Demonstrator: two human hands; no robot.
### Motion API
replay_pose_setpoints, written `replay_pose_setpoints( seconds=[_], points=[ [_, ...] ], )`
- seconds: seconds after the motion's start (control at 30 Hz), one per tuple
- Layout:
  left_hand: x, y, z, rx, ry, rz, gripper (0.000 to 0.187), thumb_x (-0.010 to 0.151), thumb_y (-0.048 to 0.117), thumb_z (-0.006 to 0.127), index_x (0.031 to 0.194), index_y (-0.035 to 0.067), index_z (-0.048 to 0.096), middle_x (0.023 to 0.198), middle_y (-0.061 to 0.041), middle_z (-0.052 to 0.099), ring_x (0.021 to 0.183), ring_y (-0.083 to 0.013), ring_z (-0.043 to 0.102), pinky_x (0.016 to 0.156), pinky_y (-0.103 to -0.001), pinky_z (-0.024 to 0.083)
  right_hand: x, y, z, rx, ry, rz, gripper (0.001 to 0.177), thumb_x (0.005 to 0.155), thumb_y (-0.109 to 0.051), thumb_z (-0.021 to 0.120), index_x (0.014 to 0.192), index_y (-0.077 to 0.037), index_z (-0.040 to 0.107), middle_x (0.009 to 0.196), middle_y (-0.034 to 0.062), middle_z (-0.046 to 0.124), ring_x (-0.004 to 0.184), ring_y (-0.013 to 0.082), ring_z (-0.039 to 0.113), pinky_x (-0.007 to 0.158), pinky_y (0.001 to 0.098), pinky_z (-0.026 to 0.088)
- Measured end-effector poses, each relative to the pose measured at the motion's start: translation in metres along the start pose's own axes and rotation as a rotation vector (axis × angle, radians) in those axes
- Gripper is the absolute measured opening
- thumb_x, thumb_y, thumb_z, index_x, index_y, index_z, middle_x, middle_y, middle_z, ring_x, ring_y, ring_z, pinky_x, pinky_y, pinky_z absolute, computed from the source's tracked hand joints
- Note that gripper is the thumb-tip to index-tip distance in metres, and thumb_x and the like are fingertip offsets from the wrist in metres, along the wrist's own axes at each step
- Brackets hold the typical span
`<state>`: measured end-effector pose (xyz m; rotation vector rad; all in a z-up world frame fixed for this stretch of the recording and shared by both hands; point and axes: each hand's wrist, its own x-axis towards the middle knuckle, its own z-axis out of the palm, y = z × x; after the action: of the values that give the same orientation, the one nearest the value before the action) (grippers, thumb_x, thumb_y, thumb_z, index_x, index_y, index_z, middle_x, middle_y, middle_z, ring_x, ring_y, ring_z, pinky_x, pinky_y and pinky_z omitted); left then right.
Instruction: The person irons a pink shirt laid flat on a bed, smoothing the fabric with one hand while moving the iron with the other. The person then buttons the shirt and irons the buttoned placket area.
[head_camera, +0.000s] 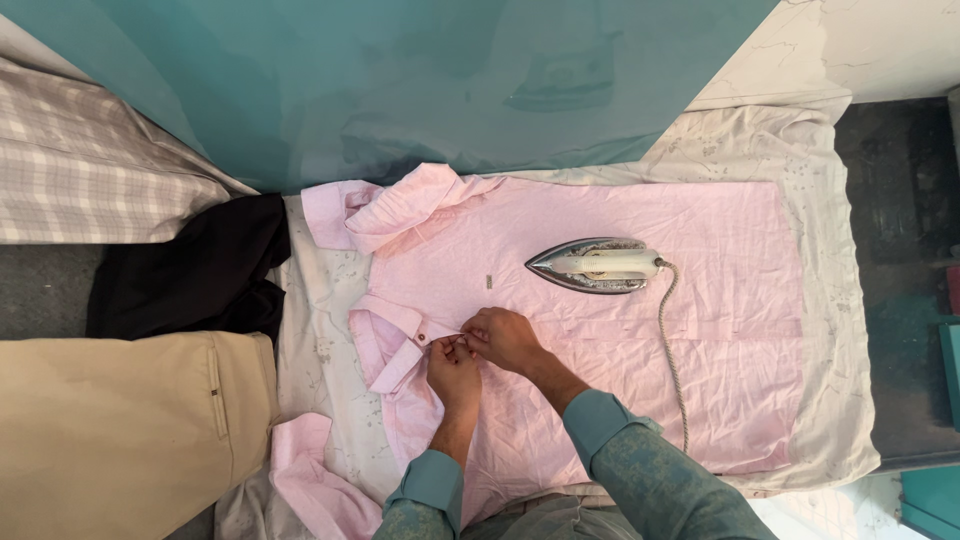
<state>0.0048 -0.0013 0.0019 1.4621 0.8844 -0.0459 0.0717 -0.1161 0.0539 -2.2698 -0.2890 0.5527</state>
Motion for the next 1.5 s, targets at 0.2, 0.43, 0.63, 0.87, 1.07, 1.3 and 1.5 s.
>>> replay_pose_setpoints(
  seconds=[0.2,0.43,0.63,0.87,1.07,1.3,1.5],
  points=[
    [-0.007,0.009,0.002,0.246,0.060,0.135,0.011,0.096,0.010,0.061,0.097,0.000,0.065,0.093,-0.010,0.073,0.079,-0.0169,0.072,0.069,-0.030,0.058,-0.007,-0.003,0.003,-0.007,0.110,-0.095,0.015,0.084,-0.020,0.072,0.094,-0.009,0.072,0.087,0.0046,0.068,0.084,0.0250,0.068,0.074,0.0377,0.056],
    [-0.008,0.010,0.001,0.227,0.057,0.122,0.012,0.097,0.011,0.060,0.097,0.000,0.063,0.095,-0.009,0.070,0.079,-0.0176,0.071,0.067,-0.032,0.059,-0.007,-0.004,0.003,-0.007,0.092,-0.122,0.015,0.086,-0.021,0.071,0.095,-0.009,0.071,0.088,0.0052,0.068,0.084,0.0247,0.068,0.073,0.0383,0.056],
    [0.002,-0.012,0.001,0.113,0.016,0.107,0.011,0.099,0.010,0.060,0.094,0.000,0.059,0.090,-0.011,0.070,0.076,-0.0159,0.069,0.068,-0.028,0.058,-0.004,0.010,0.000,0.187,0.002,-0.038,0.018,0.088,-0.022,0.070,0.095,-0.007,0.078,0.090,0.0074,0.075,0.079,0.0227,0.073,0.072,0.0346,0.059],
    [0.008,-0.031,-0.005,-0.043,-0.013,0.115,0.008,0.096,0.003,0.058,0.090,-0.002,0.056,0.087,-0.005,0.065,0.076,-0.0124,0.068,0.072,-0.025,0.061,0.011,0.018,-0.004,0.220,-0.166,0.111,0.023,0.084,-0.026,0.077,0.096,-0.007,0.079,0.087,0.0086,0.079,0.079,0.0206,0.077,0.076,0.0322,0.060],
    [0.011,-0.033,-0.004,-0.259,-0.046,0.029,0.023,0.101,0.009,0.067,0.086,0.001,0.052,0.085,-0.008,0.065,0.075,-0.0117,0.062,0.069,-0.027,0.056,0.010,0.015,0.002,0.133,-0.116,0.093,0.020,0.082,-0.025,0.078,0.093,-0.009,0.077,0.088,0.0080,0.078,0.083,0.0235,0.075,0.077,0.0348,0.058],
    [0.004,-0.027,-0.001,-0.440,-0.060,-0.019,0.012,0.099,0.005,0.063,0.102,0.006,0.052,0.090,-0.003,0.064,0.080,-0.0104,0.063,0.074,-0.026,0.054,0.019,0.019,0.005,0.015,-0.128,0.053,0.019,0.089,-0.025,0.067,0.098,-0.011,0.076,0.093,0.0090,0.077,0.090,0.0295,0.073,0.081,0.0401,0.057],
    [0.000,-0.022,0.000,-0.419,-0.044,0.026,0.015,0.097,0.002,0.061,0.110,0.004,0.053,0.090,-0.003,0.062,0.079,-0.0111,0.063,0.071,-0.026,0.053,0.020,0.016,0.013,-0.029,-0.123,0.197,0.024,0.090,-0.031,0.068,0.103,-0.012,0.074,0.096,0.0090,0.076,0.093,0.0296,0.072,0.081,0.0417,0.056]
  ],
)
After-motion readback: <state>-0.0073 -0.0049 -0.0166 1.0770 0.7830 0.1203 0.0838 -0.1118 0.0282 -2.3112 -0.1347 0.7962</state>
